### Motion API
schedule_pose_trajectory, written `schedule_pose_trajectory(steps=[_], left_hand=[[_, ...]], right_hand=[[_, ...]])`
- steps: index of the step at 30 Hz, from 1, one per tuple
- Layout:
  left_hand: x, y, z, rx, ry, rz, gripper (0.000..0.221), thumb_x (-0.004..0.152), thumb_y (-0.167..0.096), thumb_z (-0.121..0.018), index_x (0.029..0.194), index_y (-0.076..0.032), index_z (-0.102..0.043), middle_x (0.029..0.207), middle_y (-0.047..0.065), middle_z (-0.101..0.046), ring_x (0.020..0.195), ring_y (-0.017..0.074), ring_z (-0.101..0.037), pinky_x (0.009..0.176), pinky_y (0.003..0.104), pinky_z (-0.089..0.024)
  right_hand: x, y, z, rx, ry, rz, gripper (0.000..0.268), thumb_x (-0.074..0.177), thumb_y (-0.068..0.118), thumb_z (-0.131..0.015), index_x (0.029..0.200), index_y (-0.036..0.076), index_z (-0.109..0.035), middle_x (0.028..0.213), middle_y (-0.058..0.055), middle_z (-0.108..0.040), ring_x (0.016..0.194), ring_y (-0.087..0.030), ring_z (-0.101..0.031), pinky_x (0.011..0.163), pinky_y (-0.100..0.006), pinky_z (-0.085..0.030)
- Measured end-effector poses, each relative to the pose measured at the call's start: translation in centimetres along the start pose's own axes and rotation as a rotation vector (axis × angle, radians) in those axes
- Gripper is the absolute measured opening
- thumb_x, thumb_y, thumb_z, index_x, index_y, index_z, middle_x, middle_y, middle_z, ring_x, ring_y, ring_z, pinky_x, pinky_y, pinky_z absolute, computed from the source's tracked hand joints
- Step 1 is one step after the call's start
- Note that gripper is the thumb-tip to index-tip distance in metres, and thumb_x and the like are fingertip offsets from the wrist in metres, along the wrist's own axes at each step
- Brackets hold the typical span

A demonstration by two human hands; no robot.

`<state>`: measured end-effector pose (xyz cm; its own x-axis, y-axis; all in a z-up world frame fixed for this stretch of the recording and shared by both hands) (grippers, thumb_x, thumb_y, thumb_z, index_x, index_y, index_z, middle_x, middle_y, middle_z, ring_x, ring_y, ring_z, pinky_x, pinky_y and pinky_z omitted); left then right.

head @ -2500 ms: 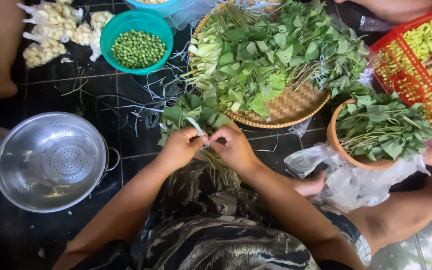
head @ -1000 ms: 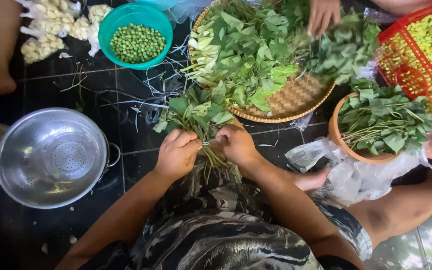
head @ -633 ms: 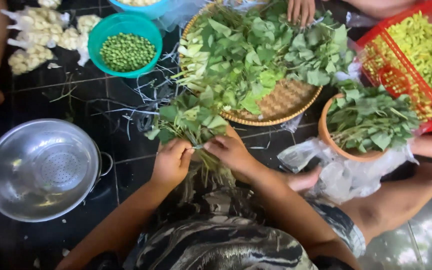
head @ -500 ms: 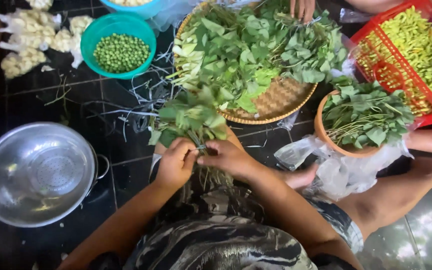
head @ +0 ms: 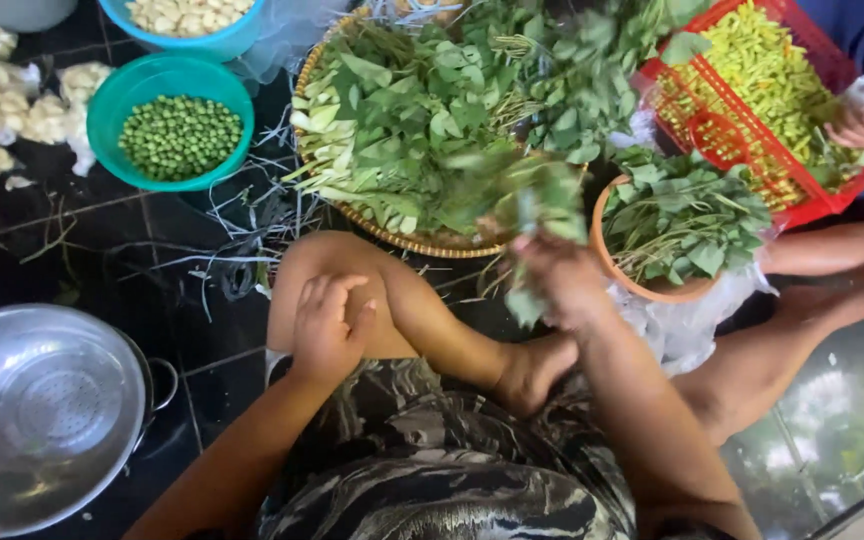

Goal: Bunching and tying leafy green vegetables with plastic string while sitting on the floor.

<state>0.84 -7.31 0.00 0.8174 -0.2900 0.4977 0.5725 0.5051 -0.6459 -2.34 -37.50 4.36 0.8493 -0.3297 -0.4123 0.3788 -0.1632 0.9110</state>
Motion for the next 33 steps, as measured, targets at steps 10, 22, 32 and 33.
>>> schedule_pose_trajectory(steps=[10, 22, 32, 33], left_hand=[[1.2, -1.7, 2.2, 0.114, -0.099, -0.021, 0.018, 0.081, -0.011, -0.07, 0.099, -0.008, -0.066, 0.102, 0.008, -0.069, 0.089, 0.0315, -0.061, 0.088, 0.042, -0.047], [3.1, 16.1, 1.4, 0.153, -0.33, 0.409, 0.019, 0.087, -0.003, -0.068, 0.104, -0.009, -0.071, 0.096, 0.017, -0.071, 0.095, 0.0425, -0.066, 0.09, 0.05, -0.05], [6.8, 30.7, -3.7, 0.568, 0.37, 1.057, 0.04, 0.102, -0.046, -0.045, 0.123, -0.028, -0.073, 0.146, 0.009, -0.055, 0.139, 0.0412, -0.036, 0.108, 0.065, -0.026], [7.3, 30.2, -3.5, 0.565, 0.376, 1.044, 0.04, 0.102, -0.046, -0.045, 0.123, -0.028, -0.073, 0.146, 0.009, -0.055, 0.139, 0.0412, -0.036, 0.108, 0.065, -0.026]], right_hand=[[28.0, 5.7, 12.8, 0.058, -0.273, 0.279, 0.013, 0.1, 0.018, -0.069, 0.109, 0.009, -0.071, 0.098, -0.001, -0.071, 0.087, -0.011, -0.069, 0.078, -0.024, -0.057], [33.1, -11.6, 11.5, -0.912, -0.334, 0.498, 0.037, 0.095, 0.031, -0.082, 0.122, 0.006, -0.073, 0.11, -0.018, -0.072, 0.111, -0.034, -0.067, 0.099, -0.045, -0.051], [14.5, -13.8, 8.1, -0.709, -0.25, 0.234, 0.039, 0.098, 0.029, -0.07, 0.13, 0.006, -0.07, 0.113, -0.018, -0.073, 0.115, -0.037, -0.066, 0.1, -0.05, -0.053], [14.7, -13.3, 8.3, -0.706, -0.264, 0.233, 0.039, 0.098, 0.029, -0.07, 0.13, 0.006, -0.07, 0.113, -0.018, -0.073, 0.115, -0.037, -0.066, 0.1, -0.05, -0.053]])
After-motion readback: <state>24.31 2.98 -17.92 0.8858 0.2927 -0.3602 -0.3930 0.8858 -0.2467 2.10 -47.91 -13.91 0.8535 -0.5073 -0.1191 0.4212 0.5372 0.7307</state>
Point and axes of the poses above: each hand's wrist, its own x-axis towards the middle knuckle, its own z-axis out of the back of the hand, y = z × x, the point moved 4 cm from there along x, towards the middle knuckle
